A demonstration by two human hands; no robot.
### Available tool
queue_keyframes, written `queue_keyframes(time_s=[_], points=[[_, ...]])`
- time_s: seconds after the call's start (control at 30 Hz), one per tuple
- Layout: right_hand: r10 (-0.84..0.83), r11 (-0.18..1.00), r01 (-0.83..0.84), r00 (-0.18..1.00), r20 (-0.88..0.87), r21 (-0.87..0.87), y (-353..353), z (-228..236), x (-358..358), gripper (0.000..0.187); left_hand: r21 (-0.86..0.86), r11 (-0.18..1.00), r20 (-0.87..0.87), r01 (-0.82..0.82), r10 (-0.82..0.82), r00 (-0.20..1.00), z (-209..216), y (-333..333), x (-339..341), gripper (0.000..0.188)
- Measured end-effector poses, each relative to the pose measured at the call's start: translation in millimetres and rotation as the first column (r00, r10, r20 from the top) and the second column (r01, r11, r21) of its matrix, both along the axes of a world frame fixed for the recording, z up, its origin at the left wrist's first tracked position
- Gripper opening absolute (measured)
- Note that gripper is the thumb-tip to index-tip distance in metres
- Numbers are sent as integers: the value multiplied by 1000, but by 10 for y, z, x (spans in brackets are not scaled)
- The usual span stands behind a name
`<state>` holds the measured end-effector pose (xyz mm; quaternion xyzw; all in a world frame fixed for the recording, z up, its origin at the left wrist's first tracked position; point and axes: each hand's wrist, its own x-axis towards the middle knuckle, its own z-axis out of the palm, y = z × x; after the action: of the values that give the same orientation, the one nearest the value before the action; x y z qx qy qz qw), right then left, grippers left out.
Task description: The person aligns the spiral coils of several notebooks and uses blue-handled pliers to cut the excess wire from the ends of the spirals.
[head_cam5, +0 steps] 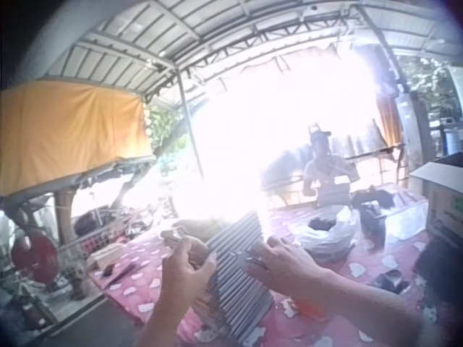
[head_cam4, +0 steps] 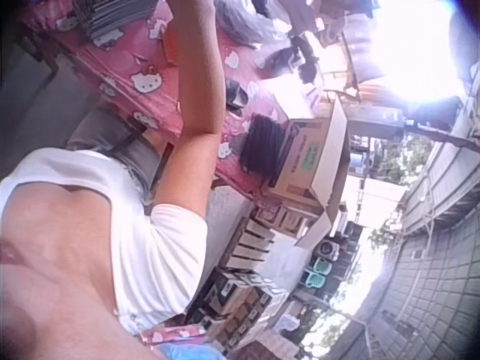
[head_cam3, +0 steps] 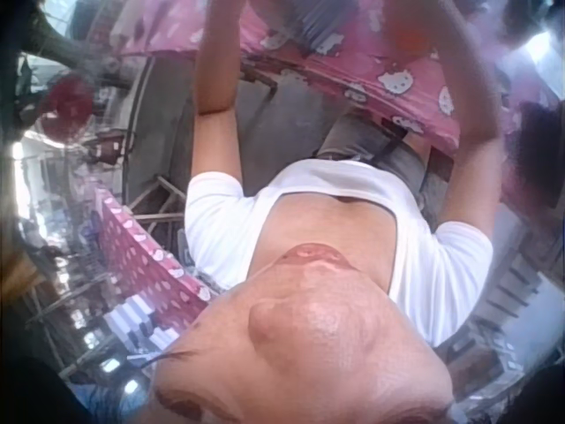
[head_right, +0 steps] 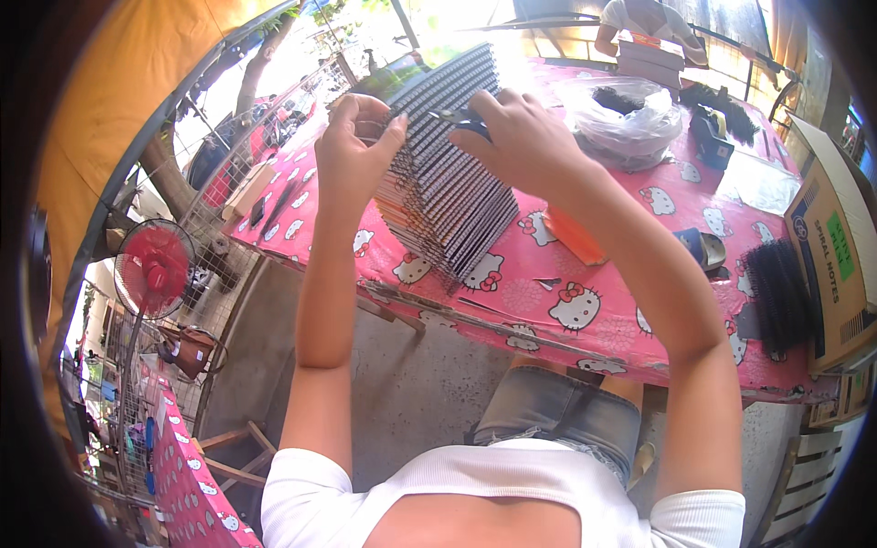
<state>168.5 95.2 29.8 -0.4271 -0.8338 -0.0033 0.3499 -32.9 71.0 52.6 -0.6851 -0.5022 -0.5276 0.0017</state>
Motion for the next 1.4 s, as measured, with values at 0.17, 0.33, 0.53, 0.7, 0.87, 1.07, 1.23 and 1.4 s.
queue_keyframes(time_s=[0.17,0.33,0.53,0.7,0.87,1.07,1.23,1.4], points=[[-59,991,50,995,76,122,107,157,-116,51,20,998,5,-52,52,999,6,37,-4,18],[-71,992,58,991,115,115,94,222,-211,54,21,996,-32,-84,85,996,41,-2,3,19],[-37,988,16,989,140,152,145,288,-183,54,2,997,10,-78,78,997,36,-18,29,17],[-131,988,110,968,212,107,131,351,-136,66,13,996,0,-89,89,996,-14,4,19,15],[-163,978,189,955,247,-86,52,383,-197,71,13,996,53,-87,86,995,-37,13,-1,15],[-169,986,168,976,134,17,82,151,-189,71,-29,999,157,-33,37,987,-118,44,-53,16],[-177,980,161,975,136,121,36,218,-264,70,0,1000,180,-17,16,984,-122,41,-19,18],[-152,970,191,959,241,-149,17,338,-232,70,-47,999,183,-25,33,983,-55,-23,5,20]])
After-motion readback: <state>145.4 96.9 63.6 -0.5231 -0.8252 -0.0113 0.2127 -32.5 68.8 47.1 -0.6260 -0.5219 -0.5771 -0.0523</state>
